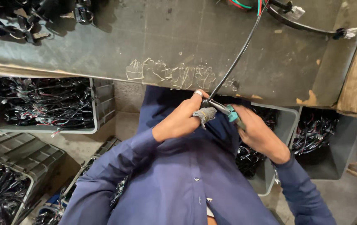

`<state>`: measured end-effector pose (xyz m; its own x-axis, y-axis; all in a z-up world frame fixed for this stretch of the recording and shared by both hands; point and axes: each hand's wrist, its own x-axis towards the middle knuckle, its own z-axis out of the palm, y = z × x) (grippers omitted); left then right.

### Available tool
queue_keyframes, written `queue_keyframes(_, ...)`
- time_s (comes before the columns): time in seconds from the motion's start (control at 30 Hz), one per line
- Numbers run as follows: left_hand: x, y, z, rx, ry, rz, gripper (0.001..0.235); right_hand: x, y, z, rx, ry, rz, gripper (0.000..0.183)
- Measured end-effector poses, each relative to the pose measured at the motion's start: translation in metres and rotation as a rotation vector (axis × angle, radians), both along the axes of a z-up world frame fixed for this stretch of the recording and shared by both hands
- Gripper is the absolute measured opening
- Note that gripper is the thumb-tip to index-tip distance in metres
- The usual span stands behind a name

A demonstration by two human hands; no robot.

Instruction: The person repeatedly strips the outer insulation from black electrical cables using pliers, exposing inner colored wires. They handle multiple cables one at a time, cut the insulation, and place the processed cables on the table.

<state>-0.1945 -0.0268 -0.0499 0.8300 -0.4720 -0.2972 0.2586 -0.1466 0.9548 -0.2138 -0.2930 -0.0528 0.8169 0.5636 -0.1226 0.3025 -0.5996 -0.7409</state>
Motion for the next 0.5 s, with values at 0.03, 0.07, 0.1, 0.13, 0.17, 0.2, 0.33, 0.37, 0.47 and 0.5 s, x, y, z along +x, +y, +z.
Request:
queue_keyframes(0.03,0.000,0.001,0.004,0.014,-0.020,-0.001,0.031,0.001,-0.001,-0.004,0.006,0.008,0.012,0.058)
queue_keyframes(0.07,0.001,0.002,0.009,0.075,-0.071,0.008,0.032,0.002,0.000,-0.008,0.020,0.023,-0.011,0.056)
queue_keyframes(0.1,0.000,0.002,0.014,0.136,-0.122,0.017,0.032,0.002,0.002,-0.011,0.034,0.038,-0.034,0.055)
queue_keyframes(0.13,-0.001,0.001,0.019,0.194,-0.173,0.026,0.033,0.001,0.004,-0.013,0.045,0.054,-0.058,0.054)
queue_keyframes(0.17,-0.002,0.000,0.024,0.284,-0.195,0.023,0.036,-0.002,0.007,-0.013,0.045,0.057,-0.105,0.050)
queue_keyframes(0.2,-0.004,-0.002,0.028,0.374,-0.218,0.025,0.040,-0.004,0.011,-0.013,0.045,0.059,-0.147,0.045)
queue_keyframes(0.33,-0.008,-0.004,0.034,0.601,-0.432,0.092,0.050,-0.016,0.035,0.002,-0.010,0.001,-0.282,0.037)
queue_keyframes(0.37,-0.008,-0.005,0.034,0.642,-0.433,0.089,0.045,-0.016,0.040,0.008,-0.042,0.026,-0.301,0.034)
queue_keyframes(0.47,-0.007,-0.003,0.031,0.689,-0.421,0.077,0.039,-0.015,0.047,0.025,-0.091,0.162,-0.324,0.031)
queue_keyframes(0.5,-0.007,-0.001,0.032,0.656,-0.407,0.078,0.044,-0.013,0.047,0.030,-0.074,0.247,-0.302,0.033)
